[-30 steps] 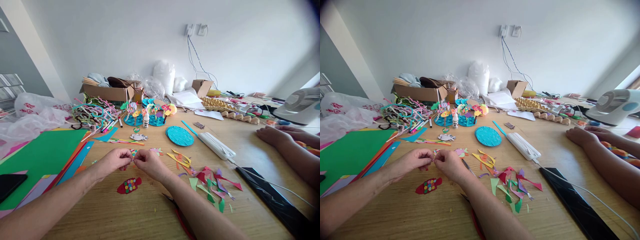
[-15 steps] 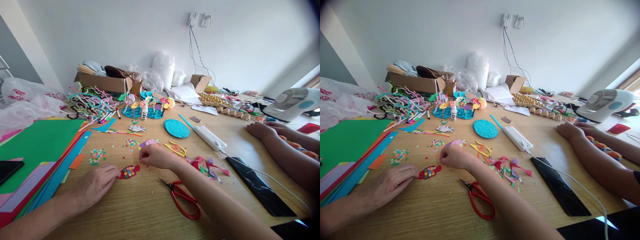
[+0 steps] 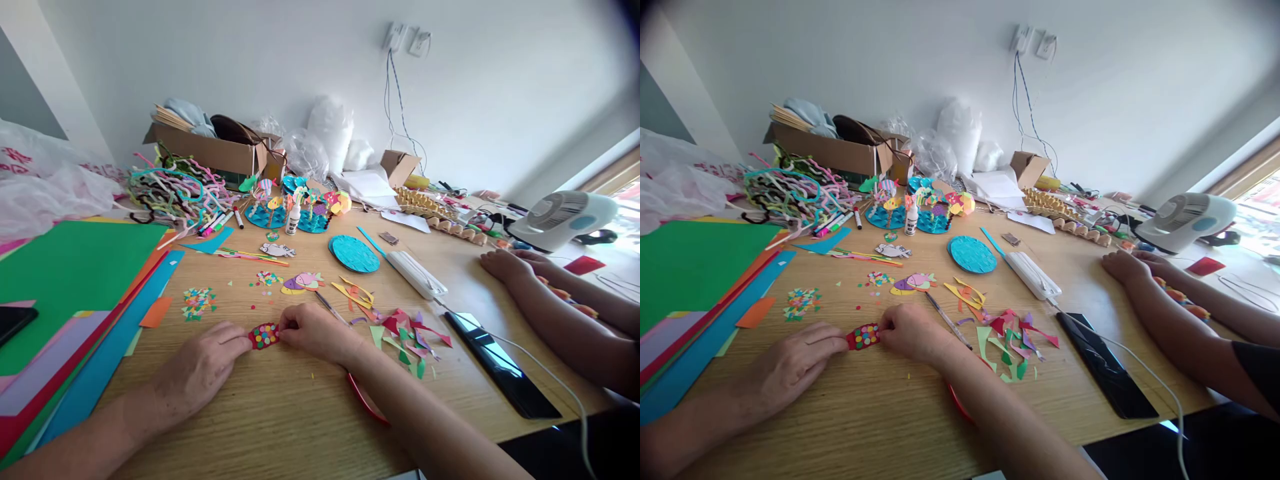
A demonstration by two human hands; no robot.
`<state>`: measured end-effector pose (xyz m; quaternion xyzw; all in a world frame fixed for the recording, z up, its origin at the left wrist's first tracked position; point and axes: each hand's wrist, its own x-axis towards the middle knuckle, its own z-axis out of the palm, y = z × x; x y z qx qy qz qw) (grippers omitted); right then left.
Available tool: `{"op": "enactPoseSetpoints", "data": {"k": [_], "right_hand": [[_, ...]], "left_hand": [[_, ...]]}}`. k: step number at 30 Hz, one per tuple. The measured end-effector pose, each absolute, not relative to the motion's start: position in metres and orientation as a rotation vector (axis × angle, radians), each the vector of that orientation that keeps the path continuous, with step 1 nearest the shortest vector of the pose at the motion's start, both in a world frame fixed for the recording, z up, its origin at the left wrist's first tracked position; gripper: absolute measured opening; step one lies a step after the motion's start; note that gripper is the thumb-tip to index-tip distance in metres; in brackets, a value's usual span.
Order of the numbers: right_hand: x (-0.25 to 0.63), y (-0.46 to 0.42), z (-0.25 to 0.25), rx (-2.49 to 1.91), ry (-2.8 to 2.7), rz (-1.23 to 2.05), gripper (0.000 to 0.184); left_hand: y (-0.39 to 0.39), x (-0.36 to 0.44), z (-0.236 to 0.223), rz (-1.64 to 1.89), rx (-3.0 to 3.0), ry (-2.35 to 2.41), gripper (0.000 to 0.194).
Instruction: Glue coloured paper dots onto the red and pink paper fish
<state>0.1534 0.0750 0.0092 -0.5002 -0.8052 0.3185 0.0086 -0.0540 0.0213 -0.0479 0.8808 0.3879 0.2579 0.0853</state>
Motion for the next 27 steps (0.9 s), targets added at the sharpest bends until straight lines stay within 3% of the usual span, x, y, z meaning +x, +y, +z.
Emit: {"op": "enactPoseSetpoints", "data": {"k": [27], "right_hand": [[0.145,0.077,0.007,-1.572,-2.675,0.823,0.018]], "left_hand": [[0.02,-0.052,-0.036,0.602,2.681,1.149,0.039]]}}
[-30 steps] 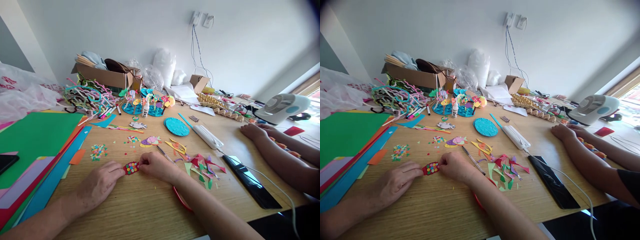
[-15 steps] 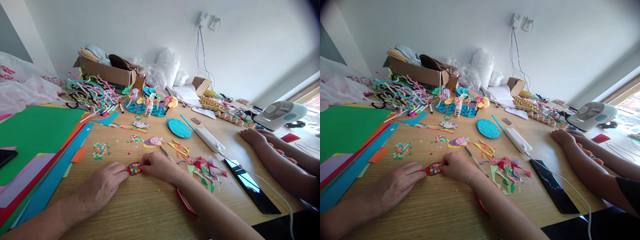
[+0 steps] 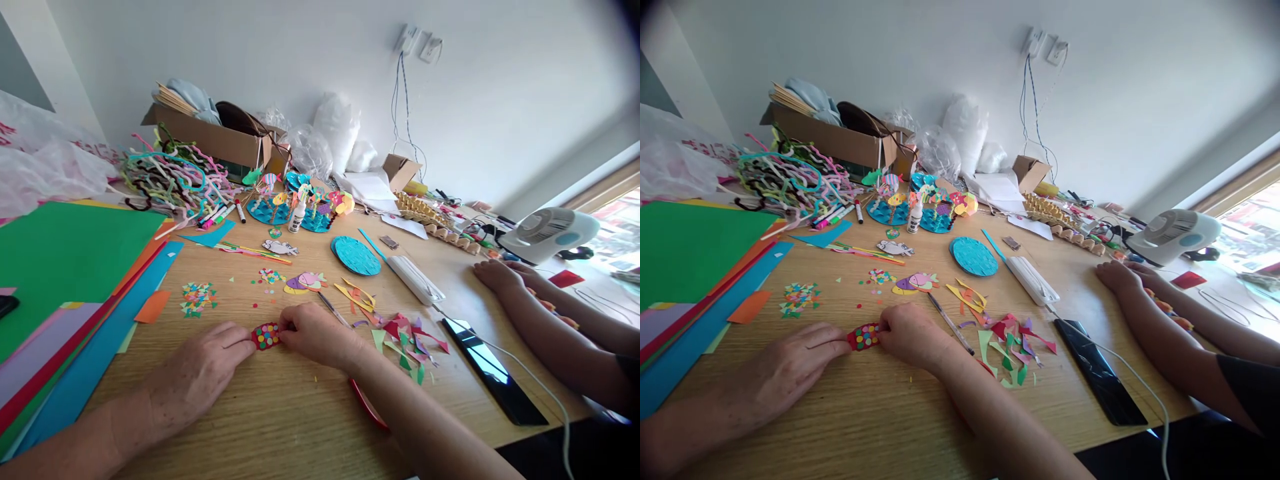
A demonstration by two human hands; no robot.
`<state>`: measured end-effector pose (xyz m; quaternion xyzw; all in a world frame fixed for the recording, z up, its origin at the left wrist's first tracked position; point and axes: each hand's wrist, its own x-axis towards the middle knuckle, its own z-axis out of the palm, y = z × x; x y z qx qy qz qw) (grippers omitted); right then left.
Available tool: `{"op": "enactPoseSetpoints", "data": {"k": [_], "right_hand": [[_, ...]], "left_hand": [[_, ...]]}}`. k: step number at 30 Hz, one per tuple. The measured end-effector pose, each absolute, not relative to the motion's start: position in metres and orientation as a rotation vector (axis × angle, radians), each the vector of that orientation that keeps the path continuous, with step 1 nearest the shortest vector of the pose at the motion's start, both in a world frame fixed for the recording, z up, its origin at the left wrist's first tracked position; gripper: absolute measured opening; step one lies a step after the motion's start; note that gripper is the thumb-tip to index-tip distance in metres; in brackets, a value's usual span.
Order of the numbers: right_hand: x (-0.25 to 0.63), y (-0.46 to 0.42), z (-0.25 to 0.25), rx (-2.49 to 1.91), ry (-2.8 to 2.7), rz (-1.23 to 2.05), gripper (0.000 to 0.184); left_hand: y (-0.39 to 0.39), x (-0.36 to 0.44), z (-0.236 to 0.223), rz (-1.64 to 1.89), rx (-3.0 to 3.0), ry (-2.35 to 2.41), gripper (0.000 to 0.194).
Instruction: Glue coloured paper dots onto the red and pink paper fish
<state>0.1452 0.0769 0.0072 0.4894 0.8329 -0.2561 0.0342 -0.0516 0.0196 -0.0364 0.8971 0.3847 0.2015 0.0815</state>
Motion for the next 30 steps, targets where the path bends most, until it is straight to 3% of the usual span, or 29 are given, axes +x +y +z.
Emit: {"op": "enactPoseSetpoints", "data": {"k": [18,30], "right_hand": [[0.144,0.078,0.006,1.542,2.589,-0.804,0.008],[0.155,0.064,0.001,1.482,2.849,-0.881,0.017]], "left_hand": [[0.02,-0.054,-0.036,0.612,2.637,1.137,0.044],[0.021,-0.053,-0.034,0.628,2.625,1.147,0.041]]}}
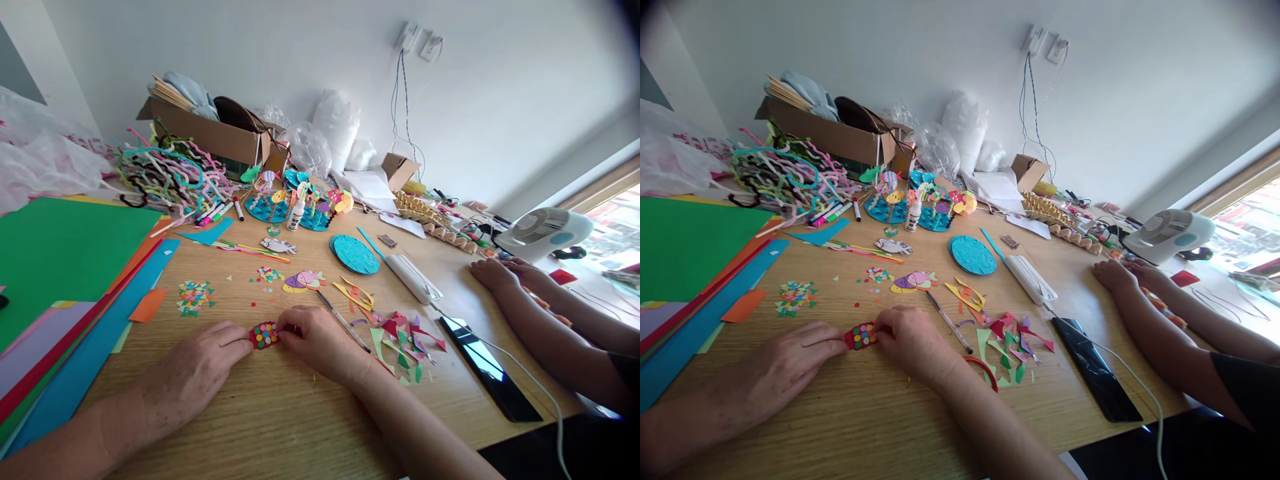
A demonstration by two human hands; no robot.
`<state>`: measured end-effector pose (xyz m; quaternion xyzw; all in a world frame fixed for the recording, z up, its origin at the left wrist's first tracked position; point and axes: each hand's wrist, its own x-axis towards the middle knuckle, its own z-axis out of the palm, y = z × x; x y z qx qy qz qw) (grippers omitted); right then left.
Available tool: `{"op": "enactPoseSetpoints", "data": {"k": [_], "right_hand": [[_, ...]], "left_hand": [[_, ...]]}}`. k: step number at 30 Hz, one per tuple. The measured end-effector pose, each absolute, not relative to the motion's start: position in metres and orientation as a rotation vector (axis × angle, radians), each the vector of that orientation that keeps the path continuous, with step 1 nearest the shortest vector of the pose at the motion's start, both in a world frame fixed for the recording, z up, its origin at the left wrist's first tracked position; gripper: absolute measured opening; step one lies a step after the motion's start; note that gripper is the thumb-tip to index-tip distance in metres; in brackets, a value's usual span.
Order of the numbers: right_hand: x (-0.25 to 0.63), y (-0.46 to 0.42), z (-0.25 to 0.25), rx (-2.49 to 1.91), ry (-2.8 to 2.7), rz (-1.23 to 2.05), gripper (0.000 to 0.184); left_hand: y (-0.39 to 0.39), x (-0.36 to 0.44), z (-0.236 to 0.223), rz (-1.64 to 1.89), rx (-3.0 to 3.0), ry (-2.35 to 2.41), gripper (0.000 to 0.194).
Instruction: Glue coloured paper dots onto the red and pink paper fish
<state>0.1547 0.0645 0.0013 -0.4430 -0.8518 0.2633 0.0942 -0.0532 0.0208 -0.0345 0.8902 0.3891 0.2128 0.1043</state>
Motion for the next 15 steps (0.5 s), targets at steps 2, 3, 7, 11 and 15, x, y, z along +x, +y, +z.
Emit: {"op": "enactPoseSetpoints", "data": {"k": [2,3,7,11,15], "right_hand": [[0.155,0.064,-0.005,-1.302,-2.526,0.743,0.017],[0.155,0.065,-0.008,-1.291,-2.525,0.728,0.017],[0.155,0.067,-0.016,-1.252,-2.536,0.692,0.017],[0.155,0.067,-0.016,-1.262,-2.551,0.676,0.018],[0.153,0.067,-0.013,-1.299,-2.559,0.686,0.018]], "left_hand": [[0.021,-0.053,-0.033,0.627,2.612,1.151,0.041],[0.02,-0.053,-0.033,0.622,2.611,1.152,0.041],[0.021,-0.053,-0.034,0.632,2.623,1.154,0.042],[0.022,-0.053,-0.039,0.671,2.623,1.138,0.044],[0.021,-0.053,-0.041,0.699,2.658,1.126,0.045]]}}
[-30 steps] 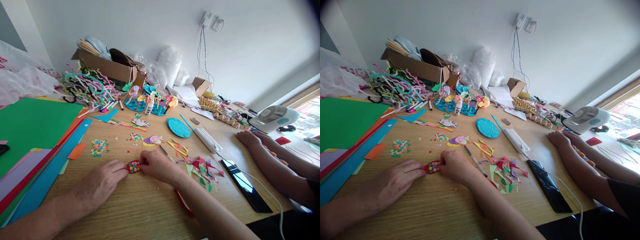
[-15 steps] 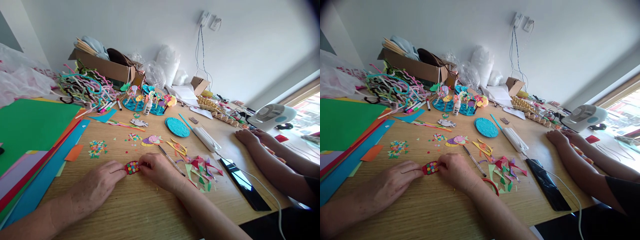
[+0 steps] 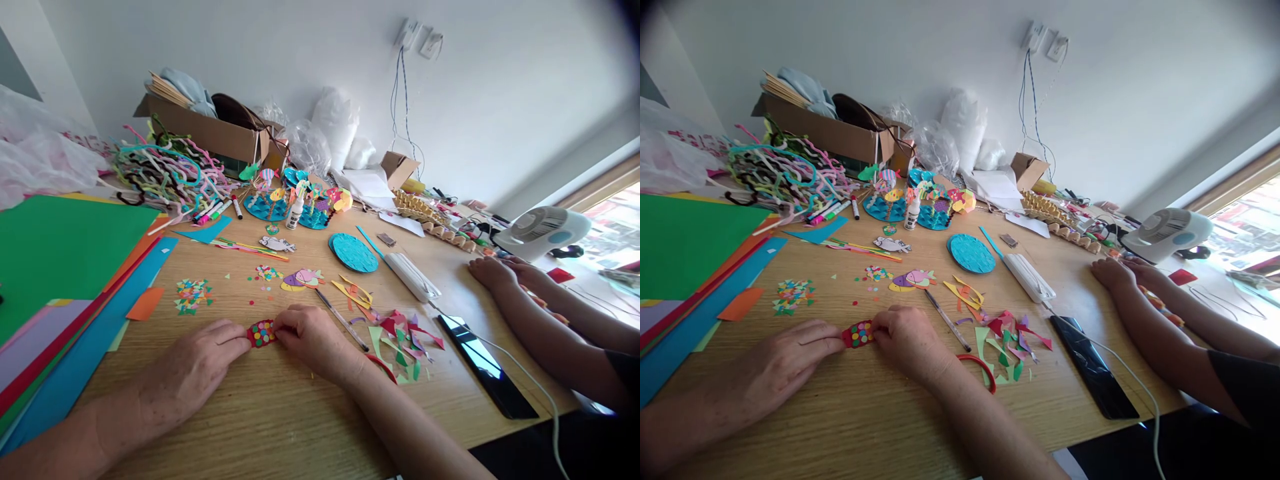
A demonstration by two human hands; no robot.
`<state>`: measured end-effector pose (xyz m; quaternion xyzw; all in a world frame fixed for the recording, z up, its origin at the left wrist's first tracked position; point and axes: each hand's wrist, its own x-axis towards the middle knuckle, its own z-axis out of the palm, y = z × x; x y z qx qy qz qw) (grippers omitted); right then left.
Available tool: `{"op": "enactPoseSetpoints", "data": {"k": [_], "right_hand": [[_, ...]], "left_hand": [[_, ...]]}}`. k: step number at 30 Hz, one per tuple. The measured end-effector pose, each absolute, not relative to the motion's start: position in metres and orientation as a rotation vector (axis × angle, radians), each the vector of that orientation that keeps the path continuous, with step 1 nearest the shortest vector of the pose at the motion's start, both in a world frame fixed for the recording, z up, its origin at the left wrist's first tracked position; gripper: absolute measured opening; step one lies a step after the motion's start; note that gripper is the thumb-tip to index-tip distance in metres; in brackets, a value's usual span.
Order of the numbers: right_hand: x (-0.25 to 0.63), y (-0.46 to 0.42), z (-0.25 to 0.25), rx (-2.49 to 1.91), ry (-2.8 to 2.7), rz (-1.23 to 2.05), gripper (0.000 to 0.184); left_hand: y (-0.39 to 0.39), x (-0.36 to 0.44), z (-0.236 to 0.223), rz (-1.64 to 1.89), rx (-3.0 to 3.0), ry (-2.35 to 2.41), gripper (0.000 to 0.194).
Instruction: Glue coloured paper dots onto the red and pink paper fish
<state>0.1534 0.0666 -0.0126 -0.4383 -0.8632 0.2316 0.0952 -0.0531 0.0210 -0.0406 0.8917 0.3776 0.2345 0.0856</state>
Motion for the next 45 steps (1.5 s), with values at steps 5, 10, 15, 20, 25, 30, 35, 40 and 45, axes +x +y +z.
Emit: {"op": "enactPoseSetpoints", "data": {"k": [5,10,15,20,25,30,35,40,45], "right_hand": [[0.1528,0.0666,-0.0107,-1.325,-2.572,0.694,0.017],[0.1539,0.0667,-0.0092,-1.335,-2.52,0.738,0.017],[0.1548,0.0665,-0.0088,-1.368,-2.402,0.833,0.016],[0.1536,0.0652,-0.0145,-1.283,-2.459,0.745,0.017],[0.154,0.0666,-0.0144,-1.336,-2.414,0.791,0.016],[0.1544,0.0677,-0.0134,-1.353,-2.4,0.841,0.017],[0.1537,0.0676,-0.014,-1.374,-2.4,0.822,0.016],[0.1549,0.0683,-0.0153,-1.372,-2.39,0.833,0.017],[0.1546,0.0675,-0.0148,-1.412,-2.344,0.85,0.017]], "left_hand": [[0.0206,-0.0525,-0.0357,0.655,2.686,1.131,0.044],[0.0197,-0.0521,-0.0328,0.659,2.718,1.123,0.046],[0.0198,-0.053,-0.0362,0.667,2.694,1.122,0.045],[0.0198,-0.0534,-0.0381,0.697,2.684,1.132,0.046],[0.0191,-0.0536,-0.039,0.691,2.682,1.135,0.046],[0.0196,-0.0536,-0.0389,0.681,2.686,1.126,0.046],[0.0204,-0.054,-0.0378,0.627,2.689,1.134,0.045],[0.0214,-0.0534,-0.0365,0.637,2.704,1.146,0.046],[0.0206,-0.0531,-0.0335,0.625,2.689,1.148,0.043]]}}
